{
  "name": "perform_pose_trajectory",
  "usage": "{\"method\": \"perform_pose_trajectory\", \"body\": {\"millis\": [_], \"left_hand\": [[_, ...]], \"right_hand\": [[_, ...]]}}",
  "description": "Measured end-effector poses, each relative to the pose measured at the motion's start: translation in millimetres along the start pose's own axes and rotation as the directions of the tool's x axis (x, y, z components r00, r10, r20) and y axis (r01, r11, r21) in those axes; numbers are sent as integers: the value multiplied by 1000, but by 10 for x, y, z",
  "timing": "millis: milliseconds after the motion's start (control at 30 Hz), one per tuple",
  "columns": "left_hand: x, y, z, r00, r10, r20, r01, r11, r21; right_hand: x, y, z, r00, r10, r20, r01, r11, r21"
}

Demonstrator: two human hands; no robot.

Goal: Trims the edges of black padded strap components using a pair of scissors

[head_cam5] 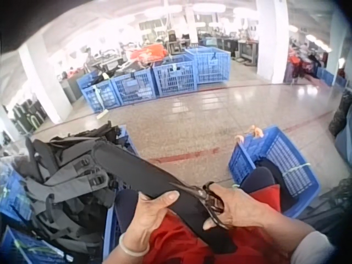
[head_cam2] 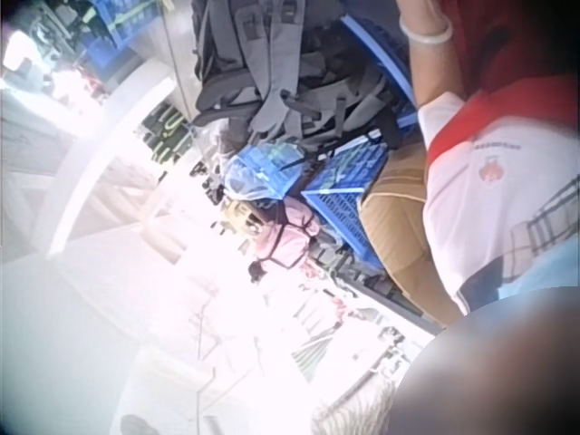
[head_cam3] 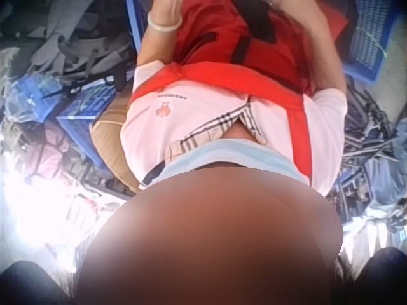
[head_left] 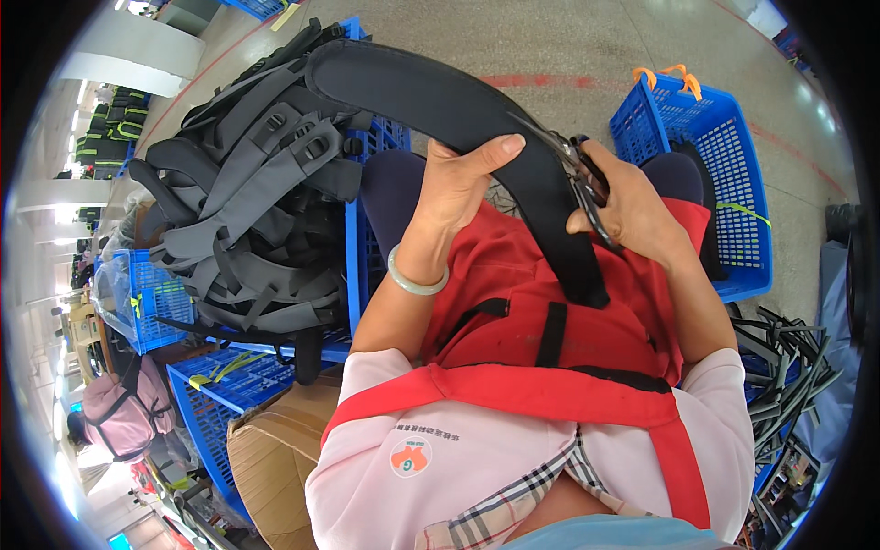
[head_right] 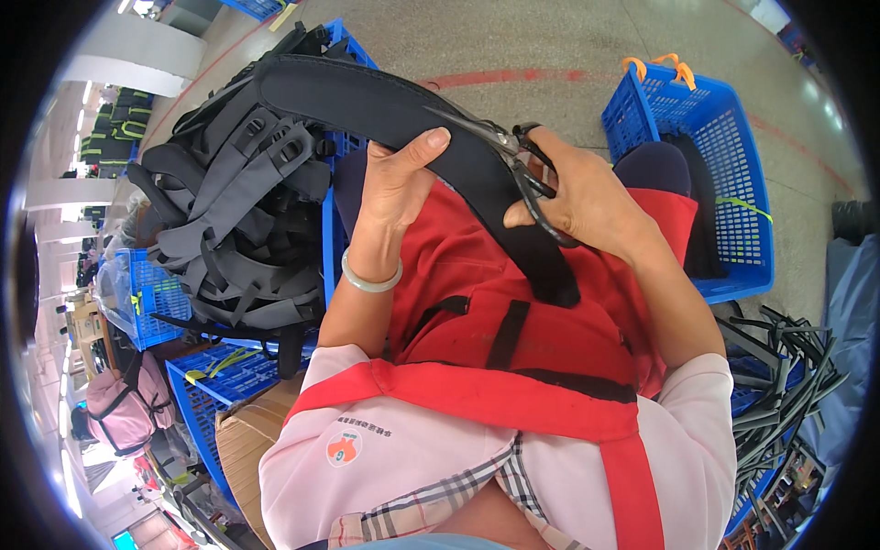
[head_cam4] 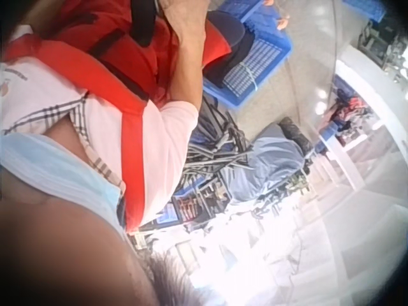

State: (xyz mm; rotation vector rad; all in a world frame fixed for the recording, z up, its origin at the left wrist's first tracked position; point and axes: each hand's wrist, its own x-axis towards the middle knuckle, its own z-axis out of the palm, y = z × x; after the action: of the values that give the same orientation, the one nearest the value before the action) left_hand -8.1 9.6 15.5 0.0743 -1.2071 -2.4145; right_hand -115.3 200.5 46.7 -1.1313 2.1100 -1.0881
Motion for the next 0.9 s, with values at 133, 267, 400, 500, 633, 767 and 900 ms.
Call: {"method": "perform_pose_trajectory", "body": {"millis": [133, 267, 400, 500, 633, 767, 900], "left_hand": [[-7, 0, -20, 1000, 28, 0, -28, 1000, 7], [6, -17, -5, 1000, 15, -8, -15, 1000, -8], [2, -9, 12, 1000, 5, -13, -5, 1000, -20], [0, -34, 77, 1000, -17, -19, 17, 1000, -8], [38, -20, 96, 1000, -8, -5, 8, 999, -33], [89, -14, 164, 1000, 14, 22, -13, 1000, -28], [235, 101, 232, 998, 17, 66, -17, 1000, 8]], "right_hand": [[13, -89, -41, 999, -30, 20, 30, 999, -26], [18, 84, -31, 997, 23, 80, -25, 999, 26], [26, 57, -28, 999, 22, 46, -24, 999, 31], [58, 34, -37, 993, -93, -69, 93, 996, -8], [94, 18, -140, 1000, -11, 25, 12, 999, -31], [106, -27, -111, 984, -160, -73, 159, 987, -25], [193, -82, -247, 992, -121, -45, 119, 992, -37]]}}
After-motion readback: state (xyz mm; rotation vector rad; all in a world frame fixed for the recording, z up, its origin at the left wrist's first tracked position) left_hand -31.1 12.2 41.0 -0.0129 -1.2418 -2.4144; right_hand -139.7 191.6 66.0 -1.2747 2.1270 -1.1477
